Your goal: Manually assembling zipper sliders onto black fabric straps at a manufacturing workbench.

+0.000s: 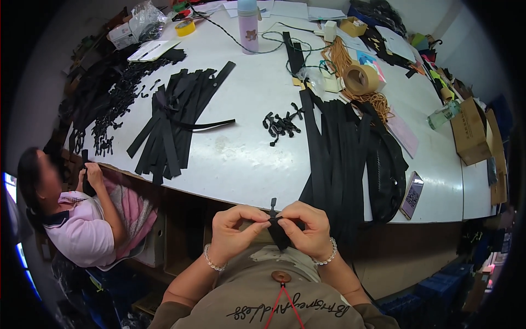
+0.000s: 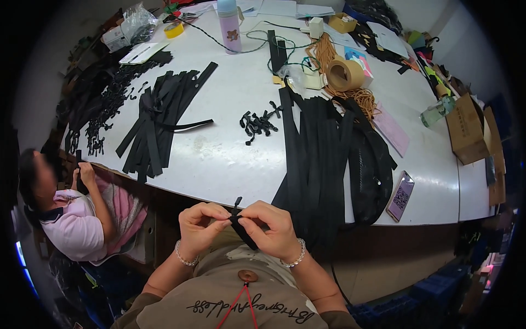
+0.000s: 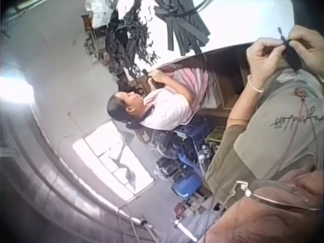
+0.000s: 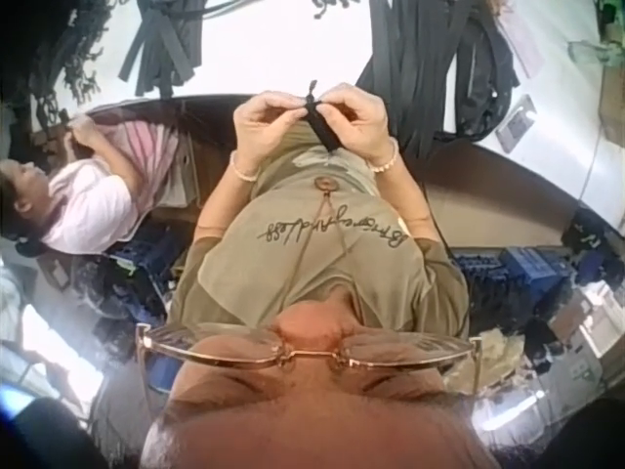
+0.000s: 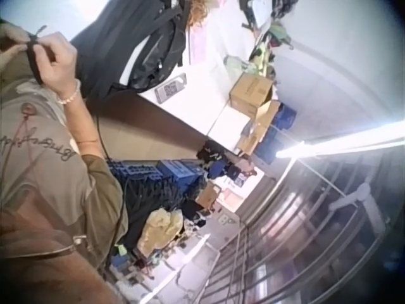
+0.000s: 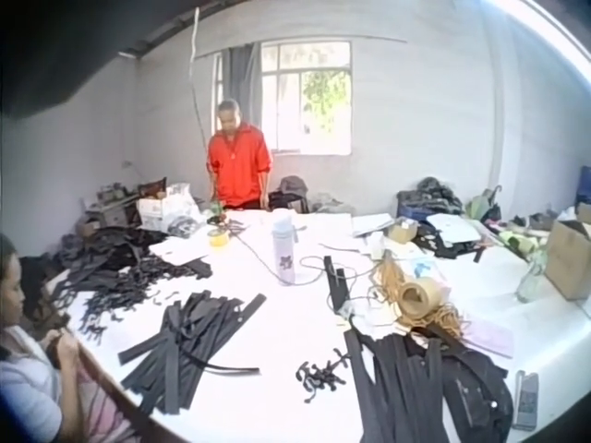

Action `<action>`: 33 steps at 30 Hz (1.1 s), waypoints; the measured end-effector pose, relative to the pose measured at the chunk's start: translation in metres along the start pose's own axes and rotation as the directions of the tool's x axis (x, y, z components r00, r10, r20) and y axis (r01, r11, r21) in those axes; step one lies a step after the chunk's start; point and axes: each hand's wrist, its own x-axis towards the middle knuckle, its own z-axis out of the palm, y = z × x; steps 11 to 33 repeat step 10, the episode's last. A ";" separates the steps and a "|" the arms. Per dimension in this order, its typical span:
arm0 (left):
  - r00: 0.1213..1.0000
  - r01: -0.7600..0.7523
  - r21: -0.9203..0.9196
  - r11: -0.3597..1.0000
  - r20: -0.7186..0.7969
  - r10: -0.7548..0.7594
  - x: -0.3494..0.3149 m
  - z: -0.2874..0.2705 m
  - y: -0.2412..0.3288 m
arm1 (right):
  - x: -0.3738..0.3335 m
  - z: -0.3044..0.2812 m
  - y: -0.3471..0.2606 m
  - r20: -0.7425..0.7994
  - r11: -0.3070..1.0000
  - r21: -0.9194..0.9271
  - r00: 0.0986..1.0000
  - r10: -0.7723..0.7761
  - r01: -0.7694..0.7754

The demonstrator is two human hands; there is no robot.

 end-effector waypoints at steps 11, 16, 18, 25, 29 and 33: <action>0.889 -0.458 0.369 0.809 0.213 0.406 0.006 -0.001 0.016 | -0.001 -0.001 0.007 -0.027 0.985 -0.032 0.985 -0.170 0.169; 0.889 -0.458 0.369 0.809 0.213 0.406 0.006 -0.001 0.016 | -0.001 -0.001 0.007 -0.027 0.985 -0.032 0.985 -0.170 0.169; 0.889 -0.458 0.369 0.809 0.213 0.406 0.006 -0.001 0.016 | -0.001 -0.001 0.007 -0.027 0.985 -0.032 0.985 -0.170 0.169; 0.889 -0.458 0.369 0.809 0.213 0.406 0.006 -0.001 0.016 | -0.001 -0.001 0.007 -0.027 0.985 -0.032 0.985 -0.170 0.169; 0.889 -0.458 0.369 0.809 0.213 0.406 0.006 -0.001 0.016 | -0.001 -0.001 0.007 -0.027 0.985 -0.032 0.985 -0.170 0.169; 0.889 -0.458 0.369 0.809 0.213 0.406 0.006 -0.001 0.016 | -0.001 -0.001 0.007 -0.027 0.985 -0.032 0.985 -0.170 0.169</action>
